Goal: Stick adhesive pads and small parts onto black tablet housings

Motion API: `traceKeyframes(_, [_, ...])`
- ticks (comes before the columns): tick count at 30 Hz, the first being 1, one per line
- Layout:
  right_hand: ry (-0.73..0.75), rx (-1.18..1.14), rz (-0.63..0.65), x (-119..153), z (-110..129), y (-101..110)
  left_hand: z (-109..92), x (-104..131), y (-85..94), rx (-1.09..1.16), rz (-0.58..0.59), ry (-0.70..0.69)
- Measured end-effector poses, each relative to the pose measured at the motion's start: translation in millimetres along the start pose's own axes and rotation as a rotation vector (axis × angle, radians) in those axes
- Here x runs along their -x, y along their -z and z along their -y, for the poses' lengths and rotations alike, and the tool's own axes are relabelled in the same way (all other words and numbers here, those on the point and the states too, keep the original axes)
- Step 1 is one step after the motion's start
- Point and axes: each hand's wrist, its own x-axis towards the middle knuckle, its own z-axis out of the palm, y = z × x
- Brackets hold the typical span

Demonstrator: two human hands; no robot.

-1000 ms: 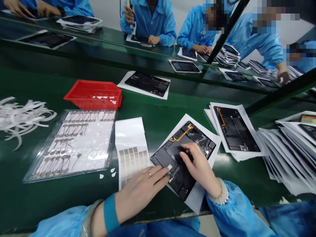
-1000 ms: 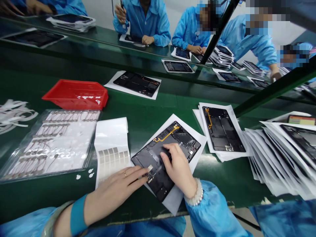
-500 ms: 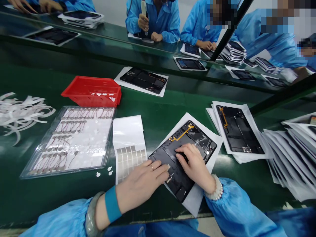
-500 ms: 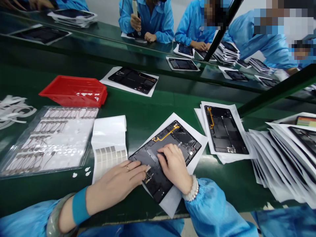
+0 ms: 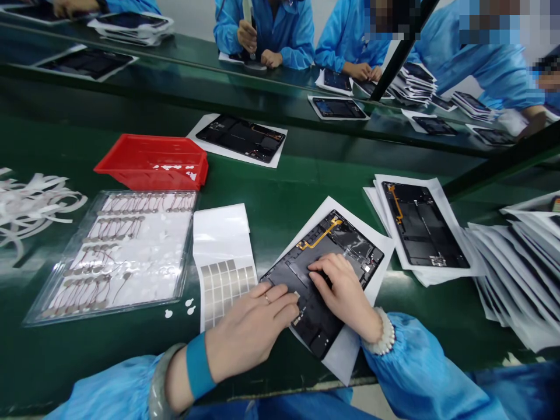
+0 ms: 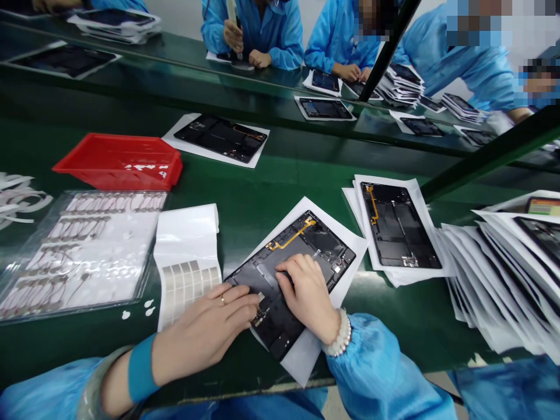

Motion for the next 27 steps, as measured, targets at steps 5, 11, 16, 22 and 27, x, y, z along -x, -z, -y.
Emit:
traceKeyframes(5, [-0.003,-0.003,0.007,0,0,-1,1,-5,4.4,-0.003,0.044,-0.013])
traceKeyframes(11, [-0.002,-0.008,-0.002,0,-1,-1,4,0,-3.4,0.026,-0.031,0.027])
traceKeyframes(16, [0.0,-0.006,-0.001,0,-2,-1,2,3,-7.6,-0.031,-0.051,0.04])
traceKeyframes(22, [0.004,-0.001,-0.009,0,-2,-1,3,1,-5.8,-0.05,-0.053,0.027])
traceKeyframes(27, [-0.001,0.001,-0.005,-1,-1,-1,8,-3,-3.7,0.039,0.02,-0.032])
